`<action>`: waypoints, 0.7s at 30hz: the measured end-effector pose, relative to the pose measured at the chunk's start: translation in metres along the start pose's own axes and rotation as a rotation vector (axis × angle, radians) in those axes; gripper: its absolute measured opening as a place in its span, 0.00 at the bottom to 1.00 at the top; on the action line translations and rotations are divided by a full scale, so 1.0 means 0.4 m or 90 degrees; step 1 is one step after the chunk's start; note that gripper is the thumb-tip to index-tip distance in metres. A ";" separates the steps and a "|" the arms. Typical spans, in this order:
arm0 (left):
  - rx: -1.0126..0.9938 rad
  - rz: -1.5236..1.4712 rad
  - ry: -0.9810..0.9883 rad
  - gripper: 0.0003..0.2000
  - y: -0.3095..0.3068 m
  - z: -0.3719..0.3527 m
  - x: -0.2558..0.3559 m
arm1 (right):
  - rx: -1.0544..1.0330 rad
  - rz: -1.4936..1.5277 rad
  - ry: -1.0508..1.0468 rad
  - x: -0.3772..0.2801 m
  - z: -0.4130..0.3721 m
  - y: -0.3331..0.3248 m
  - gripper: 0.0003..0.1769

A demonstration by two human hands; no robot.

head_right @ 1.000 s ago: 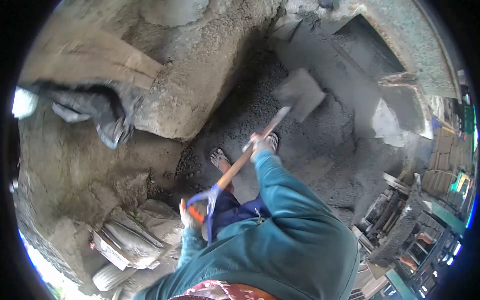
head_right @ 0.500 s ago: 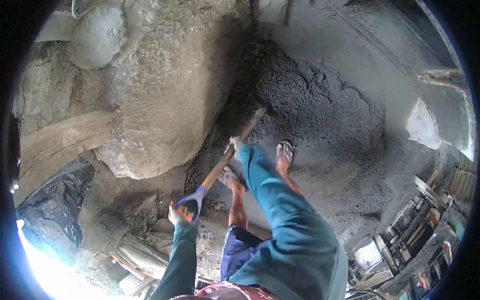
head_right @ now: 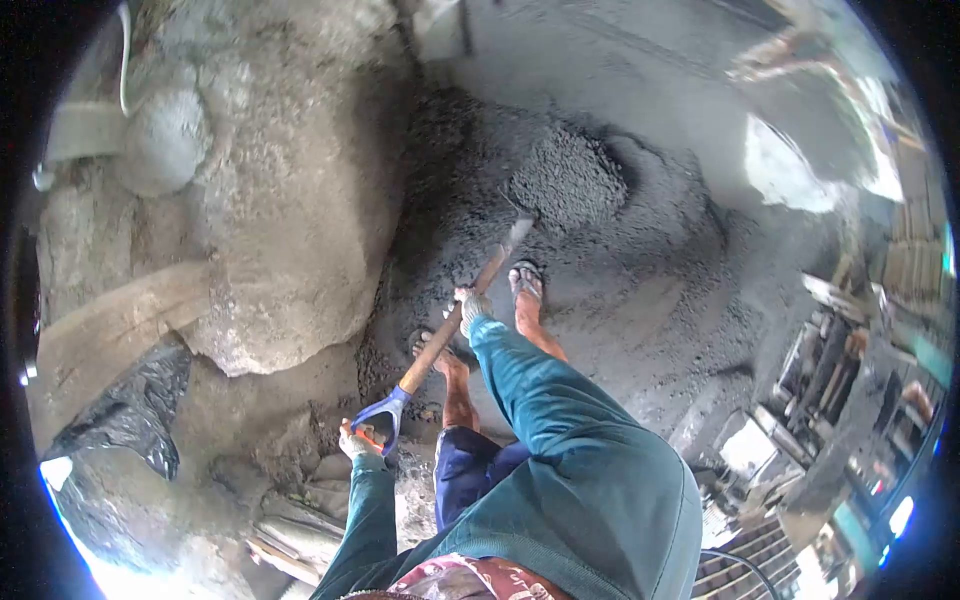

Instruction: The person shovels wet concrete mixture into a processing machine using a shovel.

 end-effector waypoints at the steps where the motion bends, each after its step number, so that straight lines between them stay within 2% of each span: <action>1: -0.052 0.025 -0.031 0.25 0.010 -0.011 -0.009 | 0.012 0.051 -0.028 -0.033 -0.052 -0.039 0.07; 2: -0.109 0.050 -0.060 0.26 0.034 -0.024 -0.014 | -0.047 0.093 -0.058 -0.048 -0.035 -0.089 0.08; 3: -0.147 0.076 -0.084 0.30 0.065 -0.056 -0.019 | -0.054 0.084 -0.095 -0.149 -0.225 -0.091 0.12; 4: -0.176 0.100 -0.098 0.30 0.088 -0.063 -0.040 | -0.044 0.112 -0.094 -0.146 -0.172 -0.170 0.15; 6: -0.215 0.170 -0.172 0.30 0.163 -0.119 -0.087 | 0.099 0.141 -0.187 -0.255 -0.317 -0.301 0.16; 8: -0.286 0.224 -0.202 0.30 0.254 -0.163 -0.147 | 0.080 0.257 -0.250 -0.340 -0.376 -0.442 0.15; 9: -0.339 0.231 -0.247 0.29 0.316 -0.185 -0.189 | 0.132 0.238 -0.301 -0.407 -0.454 -0.500 0.11; 10: -0.388 0.245 -0.295 0.28 0.372 -0.220 -0.229 | 0.107 0.300 -0.351 -0.477 -0.533 -0.546 0.06; 11: -0.444 0.271 -0.326 0.27 0.444 -0.337 -0.240 | 0.143 0.293 -0.393 -0.547 -0.654 -0.579 0.03; 12: -0.452 0.317 -0.240 0.27 0.511 -0.371 -0.252 | 0.182 0.284 -0.434 -0.622 -0.787 -0.615 0.03; 14: -0.586 0.355 -0.227 0.27 0.640 -0.691 -0.217 | 0.185 0.373 -0.458 -0.745 -0.968 -0.703 0.06; 16: -0.779 0.361 -0.139 0.27 0.752 -0.982 -0.189 | 0.164 0.316 -0.630 -0.891 -1.141 -0.806 0.08; 17: -0.918 0.314 -0.126 0.25 0.791 -1.161 -0.170 | 0.129 0.401 -0.677 -0.952 -1.209 -0.866 0.09; 18: -1.048 0.260 -0.116 0.23 0.807 -1.330 -0.153 | 0.117 0.391 -0.739 -1.009 -1.305 -0.913 0.08; 19: -1.132 0.283 -0.027 0.22 0.815 -1.451 -0.152 | 0.099 0.367 -0.783 -1.068 -1.366 -0.985 0.07; 20: -1.210 0.298 0.067 0.20 0.817 -1.563 -0.144 | 0.060 0.425 -0.856 -1.107 -1.451 -1.034 0.07; 21: -1.381 0.254 0.365 0.21 0.793 -1.742 -0.061 | -0.013 0.417 -0.897 -1.142 -1.514 -1.078 0.07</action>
Point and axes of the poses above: each hand's wrist, its own z-axis towards the middle knuckle, its own y-axis out of the palm, x = y × z, the point moved 9 cm from there along z, towards the middle knuckle, and after that the axes turned 9 degrees about -z, right-handed, at the moved point
